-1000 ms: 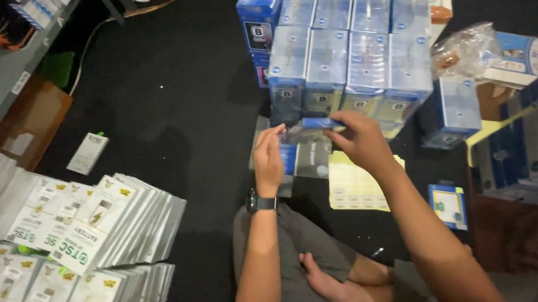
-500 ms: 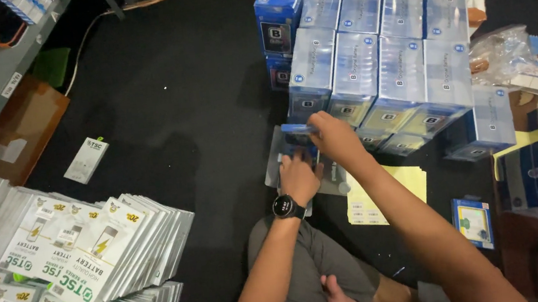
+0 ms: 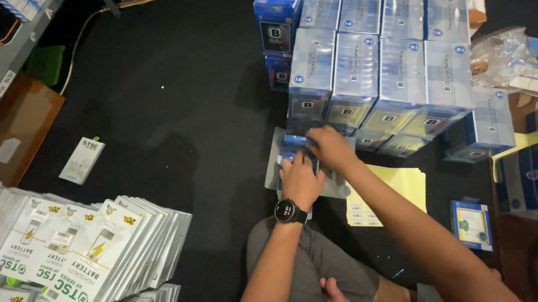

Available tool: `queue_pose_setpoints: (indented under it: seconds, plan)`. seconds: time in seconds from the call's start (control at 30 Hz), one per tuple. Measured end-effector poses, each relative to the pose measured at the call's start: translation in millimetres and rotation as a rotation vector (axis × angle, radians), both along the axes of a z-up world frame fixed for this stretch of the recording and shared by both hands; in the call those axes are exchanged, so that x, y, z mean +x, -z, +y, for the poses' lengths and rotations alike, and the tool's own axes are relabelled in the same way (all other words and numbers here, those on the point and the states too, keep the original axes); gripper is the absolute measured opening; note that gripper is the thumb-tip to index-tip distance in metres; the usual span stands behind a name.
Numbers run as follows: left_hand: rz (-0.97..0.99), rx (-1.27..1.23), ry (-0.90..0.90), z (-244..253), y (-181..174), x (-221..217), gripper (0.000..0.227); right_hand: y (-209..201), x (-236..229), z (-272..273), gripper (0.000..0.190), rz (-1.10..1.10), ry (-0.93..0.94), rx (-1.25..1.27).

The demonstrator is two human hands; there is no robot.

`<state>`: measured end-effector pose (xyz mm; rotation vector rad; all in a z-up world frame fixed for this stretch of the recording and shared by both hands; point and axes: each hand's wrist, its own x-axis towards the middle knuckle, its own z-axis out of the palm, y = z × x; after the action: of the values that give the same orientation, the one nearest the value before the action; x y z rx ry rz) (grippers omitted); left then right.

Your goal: The person applies adhesive labels to small electronic boxes by hand while sitting on the floor surrounded by boxes.

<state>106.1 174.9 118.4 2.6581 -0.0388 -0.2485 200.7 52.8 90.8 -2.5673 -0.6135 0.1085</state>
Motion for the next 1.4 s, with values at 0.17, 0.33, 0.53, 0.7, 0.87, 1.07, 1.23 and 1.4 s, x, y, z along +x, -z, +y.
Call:
queue_pose_setpoints:
  seconds: [0.17, 0.33, 0.53, 0.7, 0.87, 1.07, 1.23, 1.4]
  plan:
    - [-0.098, -0.005, -0.066, -2.8, 30.7, 1.2, 0.059, 45.4, 9.8, 4.1, 0.028, -0.191, -0.007, -0.341]
    - [-0.085, -0.118, -0.118, -4.0, -1.4, -8.4, 0.068, 37.3, 1.7, 11.7, 0.032, -0.255, 0.024, -0.505]
    - [-0.049, 0.097, -0.052, -15.7, 1.5, -8.6, 0.084, 23.9, -5.2, -1.6, 0.042, -0.148, -0.069, -0.485]
    - [-0.028, 0.279, -0.054, -21.4, 42.6, 15.1, 0.089, -12.9, -58.0, -86.0, 0.055, -0.024, -0.239, 0.249]
    - [-0.07, 0.184, -0.131, -34.1, 83.6, 18.0, 0.083, -40.4, -147.5, -225.9, 0.036, -0.024, 0.261, 0.138]
    - [-0.353, 0.032, -0.077, -161.4, 54.6, -104.0, 0.063, 62.6, -215.6, -334.8, 0.089, 0.368, 0.971, -0.104]
    - [-0.152, -0.04, 0.201, -210.8, 133.6, -147.4, 0.062, 107.9, -228.4, -336.3, 0.124, 0.563, 1.222, -0.099]
    - [0.166, -0.379, 0.27, -214.4, 185.5, -131.0, 0.048, 74.3, -231.2, -310.7, 0.128, 0.415, 1.106, 0.049]
